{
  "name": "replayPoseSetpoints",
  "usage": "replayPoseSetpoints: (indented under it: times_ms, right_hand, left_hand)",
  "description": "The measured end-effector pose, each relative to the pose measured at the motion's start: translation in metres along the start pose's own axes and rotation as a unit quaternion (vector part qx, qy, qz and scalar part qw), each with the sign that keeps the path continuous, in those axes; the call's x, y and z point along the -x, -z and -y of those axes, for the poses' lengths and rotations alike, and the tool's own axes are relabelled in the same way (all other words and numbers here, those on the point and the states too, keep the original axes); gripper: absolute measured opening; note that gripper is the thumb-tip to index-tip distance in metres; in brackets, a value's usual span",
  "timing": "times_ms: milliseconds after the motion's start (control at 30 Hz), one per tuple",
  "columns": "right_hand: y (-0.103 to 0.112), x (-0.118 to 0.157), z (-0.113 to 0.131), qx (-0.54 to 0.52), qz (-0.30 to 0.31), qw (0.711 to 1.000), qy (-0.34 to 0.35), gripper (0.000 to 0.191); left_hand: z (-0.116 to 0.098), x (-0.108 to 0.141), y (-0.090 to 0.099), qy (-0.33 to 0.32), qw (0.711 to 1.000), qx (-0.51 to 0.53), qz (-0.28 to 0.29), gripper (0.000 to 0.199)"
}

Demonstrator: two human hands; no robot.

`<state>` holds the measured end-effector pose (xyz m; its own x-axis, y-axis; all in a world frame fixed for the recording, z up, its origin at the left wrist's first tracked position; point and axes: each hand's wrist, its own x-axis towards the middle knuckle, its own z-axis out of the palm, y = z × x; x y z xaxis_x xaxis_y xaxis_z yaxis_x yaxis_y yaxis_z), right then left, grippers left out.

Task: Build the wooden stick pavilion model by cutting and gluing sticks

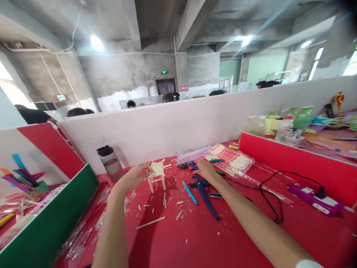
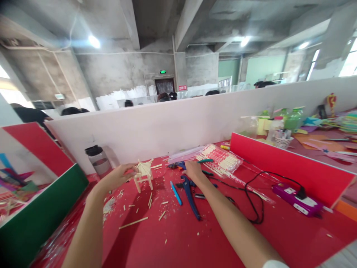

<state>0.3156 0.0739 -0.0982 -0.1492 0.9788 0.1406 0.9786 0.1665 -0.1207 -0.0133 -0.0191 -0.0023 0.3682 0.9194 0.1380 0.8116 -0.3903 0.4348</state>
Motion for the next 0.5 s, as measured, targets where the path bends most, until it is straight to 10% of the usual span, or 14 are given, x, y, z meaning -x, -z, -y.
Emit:
replayPoseSetpoints:
  times_ms: [300, 500]
  right_hand:
    - [0.048, 0.005, 0.017, -0.098, -0.040, 0.989, 0.105, 0.030]
    - [0.087, 0.039, 0.067, -0.421, -0.051, 0.831, 0.360, 0.028]
  left_hand:
    - [-0.017, 0.004, 0.010, -0.011, 0.994, -0.007, -0.105, 0.024]
    - [-0.041, -0.002, 0.009, -0.068, 0.991, 0.024, -0.109, 0.026]
